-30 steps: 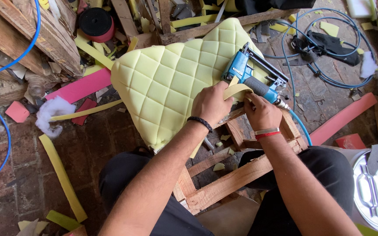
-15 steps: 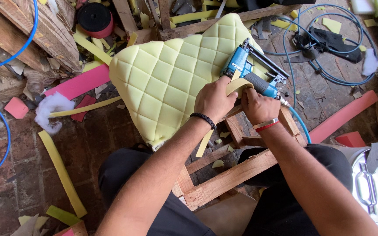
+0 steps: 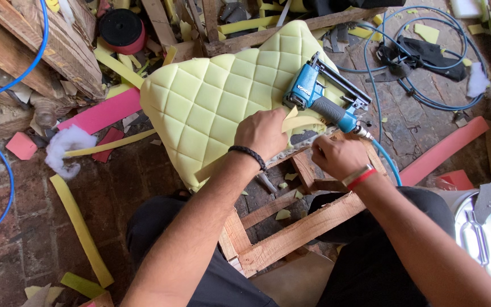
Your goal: The person secures a quilted foam cushion onto a wooden chair frame using a pneumatic nail gun. They attach thin wooden strips along the edges of the cushion to hold it in place.
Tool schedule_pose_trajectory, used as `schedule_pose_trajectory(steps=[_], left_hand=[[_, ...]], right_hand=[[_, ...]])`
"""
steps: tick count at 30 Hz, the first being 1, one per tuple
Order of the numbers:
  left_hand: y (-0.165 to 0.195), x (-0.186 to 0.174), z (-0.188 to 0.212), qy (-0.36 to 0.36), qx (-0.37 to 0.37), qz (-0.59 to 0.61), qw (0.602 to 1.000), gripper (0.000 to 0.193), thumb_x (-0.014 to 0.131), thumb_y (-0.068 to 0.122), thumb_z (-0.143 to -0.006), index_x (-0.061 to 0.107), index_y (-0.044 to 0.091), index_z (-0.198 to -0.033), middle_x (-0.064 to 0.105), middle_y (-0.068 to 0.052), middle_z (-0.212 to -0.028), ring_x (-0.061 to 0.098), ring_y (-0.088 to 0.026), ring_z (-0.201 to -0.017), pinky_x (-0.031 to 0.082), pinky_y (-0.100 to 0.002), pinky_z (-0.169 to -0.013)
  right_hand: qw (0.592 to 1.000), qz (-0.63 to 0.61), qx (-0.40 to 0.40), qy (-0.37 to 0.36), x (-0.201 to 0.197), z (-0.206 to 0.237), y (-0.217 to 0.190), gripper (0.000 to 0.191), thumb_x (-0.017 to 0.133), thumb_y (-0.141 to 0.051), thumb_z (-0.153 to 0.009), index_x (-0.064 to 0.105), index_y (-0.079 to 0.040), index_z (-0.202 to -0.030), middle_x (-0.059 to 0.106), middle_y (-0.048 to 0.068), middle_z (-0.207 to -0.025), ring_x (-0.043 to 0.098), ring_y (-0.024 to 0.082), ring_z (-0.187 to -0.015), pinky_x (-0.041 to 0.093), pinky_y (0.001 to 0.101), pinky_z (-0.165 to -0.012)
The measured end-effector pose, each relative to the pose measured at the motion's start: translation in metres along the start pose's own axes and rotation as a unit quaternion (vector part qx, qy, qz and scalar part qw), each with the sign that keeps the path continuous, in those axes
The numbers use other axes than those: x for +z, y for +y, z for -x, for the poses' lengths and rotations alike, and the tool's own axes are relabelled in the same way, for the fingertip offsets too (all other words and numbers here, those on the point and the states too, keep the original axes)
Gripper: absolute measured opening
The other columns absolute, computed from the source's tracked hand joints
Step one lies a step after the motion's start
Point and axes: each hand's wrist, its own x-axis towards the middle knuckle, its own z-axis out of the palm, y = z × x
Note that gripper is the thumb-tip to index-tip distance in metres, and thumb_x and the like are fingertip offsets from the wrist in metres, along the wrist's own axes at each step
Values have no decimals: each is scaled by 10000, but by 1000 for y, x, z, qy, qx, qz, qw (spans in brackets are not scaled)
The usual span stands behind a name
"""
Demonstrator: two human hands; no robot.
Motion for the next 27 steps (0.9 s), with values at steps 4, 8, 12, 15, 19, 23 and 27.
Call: schedule_pose_trajectory(steps=[4,8,12,15,19,23,27], left_hand=[[-2,-6,9,-52,-28,102,993,455,768,328,-840,616,96,-1201,733,-69,-997,712,-189,-830,587,-373,-762],[-5,-9,12,-54,-97,104,988,400,653,435,-934,634,144,-1208,748,-45,-1001,707,-200,-877,562,-392,-831],[-20,-12,18,-8,-104,41,994,325,542,385,-1028,678,125,-1168,749,-76,-983,706,-230,-909,555,-423,-854],[-31,-15,23,25,-86,8,996,289,571,349,-1001,705,112,-1097,725,-97,-1007,688,-269,-937,548,-445,-854],[-34,-19,29,49,-81,10,995,253,582,322,-1000,700,118,-1091,726,-93,-954,689,-259,-879,541,-439,-799],[-29,-26,32,198,-44,64,977,214,593,319,-1018,707,141,-1055,727,-45,-859,679,-198,-744,545,-363,-675],[-44,-47,41,430,100,153,884,219,663,301,-1026,718,96,-969,703,-8,-850,639,-131,-697,503,-290,-597]], right_hand=[[984,-177,-4,-19,-4,37,-6,188,601,-299,-927,713,-149,-909,713,17,-670,668,148,-522,576,327,-529],[970,-209,-30,-121,-7,68,-21,212,586,-292,-922,710,-120,-914,726,46,-729,712,190,-624,604,372,-613],[962,-222,-88,-132,-12,77,-33,192,594,-225,-865,679,-53,-861,711,107,-838,700,288,-758,572,442,-721],[963,-188,-41,-187,-13,81,-38,200,582,-239,-881,693,-74,-894,726,104,-863,708,286,-786,580,434,-760],[971,-209,-40,-110,-13,87,-38,170,658,-230,-868,737,-112,-961,760,77,-916,737,229,-806,602,384,-750],[967,-189,-138,104,-22,89,-36,110,746,-256,-880,808,-210,-958,798,33,-1080,754,183,-881,607,340,-756],[958,-201,191,-70,-38,87,-44,313,837,-439,-756,776,-140,-823,767,35,-824,747,209,-738,583,362,-666]])
